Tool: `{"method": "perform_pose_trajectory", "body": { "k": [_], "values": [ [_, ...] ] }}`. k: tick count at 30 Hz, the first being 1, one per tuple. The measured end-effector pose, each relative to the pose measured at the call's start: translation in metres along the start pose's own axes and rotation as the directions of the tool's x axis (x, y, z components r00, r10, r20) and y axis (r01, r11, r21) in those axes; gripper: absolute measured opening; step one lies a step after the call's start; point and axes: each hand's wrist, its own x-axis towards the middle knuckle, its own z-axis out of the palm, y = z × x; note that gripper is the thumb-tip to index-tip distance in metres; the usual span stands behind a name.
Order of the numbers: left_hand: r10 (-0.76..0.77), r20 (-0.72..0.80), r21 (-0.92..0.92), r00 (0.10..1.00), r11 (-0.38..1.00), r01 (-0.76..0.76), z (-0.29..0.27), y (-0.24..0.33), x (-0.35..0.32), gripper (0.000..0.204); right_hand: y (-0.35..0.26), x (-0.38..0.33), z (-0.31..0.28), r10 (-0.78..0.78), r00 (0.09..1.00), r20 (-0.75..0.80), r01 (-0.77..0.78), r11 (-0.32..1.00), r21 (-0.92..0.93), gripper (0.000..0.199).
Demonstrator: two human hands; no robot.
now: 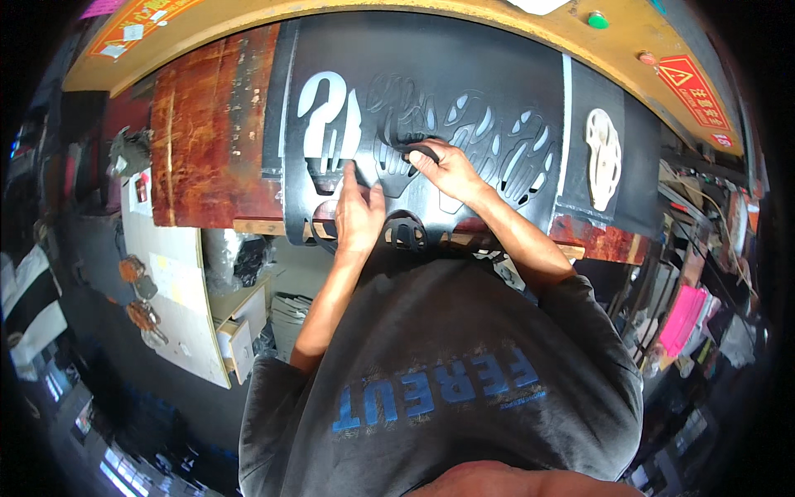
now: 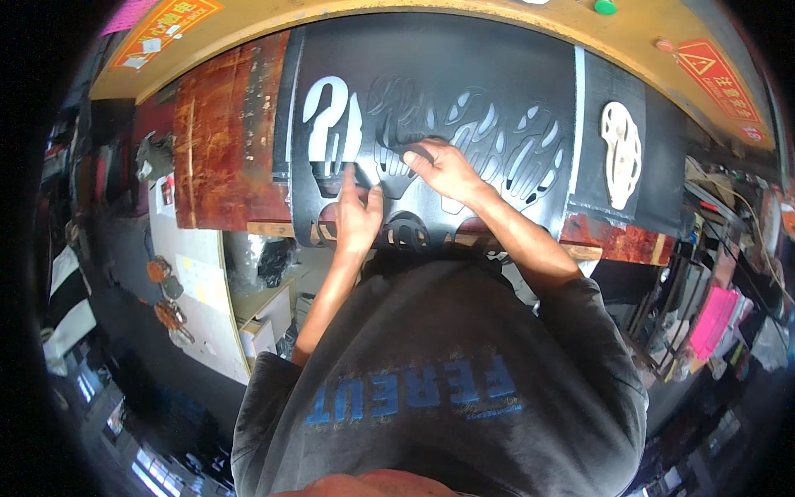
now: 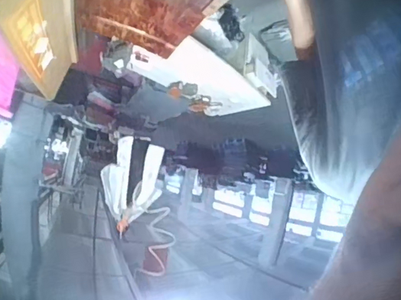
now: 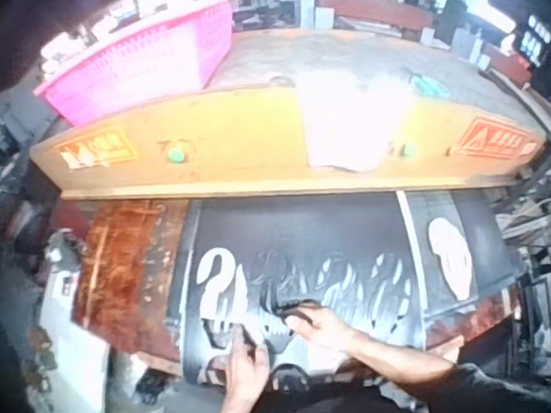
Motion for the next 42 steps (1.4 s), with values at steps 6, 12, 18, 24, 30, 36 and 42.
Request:
{"method": "perform_pose_trajectory", "body": {
  "k": [6,12,18,24,30,36,42],
  "values": [
    [-0.053,0.051,0.210,0.997,0.977,0.041,-0.025,0.015,0.047,0.066,-0.002,-0.002,0.004,-0.305,0.950,0.065,0.310,0.903,-0.299,0.037],
    [-0.331,0.674,0.080,0.660,0.921,0.381,-0.077,0.023,0.115,0.060,-0.003,-0.002,0.003,-0.311,0.950,0.022,0.308,0.922,-0.235,0.035],
    [-0.282,0.919,-0.059,0.276,0.593,0.803,-0.082,0.005,0.156,0.037,-0.004,-0.001,0.006,-0.280,0.960,0.000,0.273,0.938,-0.214,0.037],
    [-0.123,0.987,-0.008,0.100,0.593,0.805,-0.063,-0.028,0.187,0.038,-0.028,-0.013,0.007,-0.235,0.956,0.176,0.290,0.848,-0.442,0.066],
    [-0.038,0.987,-0.101,0.159,0.625,0.774,-0.055,-0.033,0.171,0.031,-0.046,-0.005,0.018,-0.181,0.983,0.041,0.177,0.852,-0.494,0.061],
    [0.032,0.928,-0.271,0.371,0.744,0.611,-0.068,-0.004,0.146,0.034,-0.052,-0.003,0.011,-0.119,0.992,0.043,0.126,0.902,-0.412,0.044],
    [0.404,-0.120,-0.217,0.907,0.881,-0.421,-0.055,0.022,0.055,0.024,-0.028,0.019,-0.019,0.434,0.899,0.053,-0.428,0.849,0.309,0.029]
  ]
}}
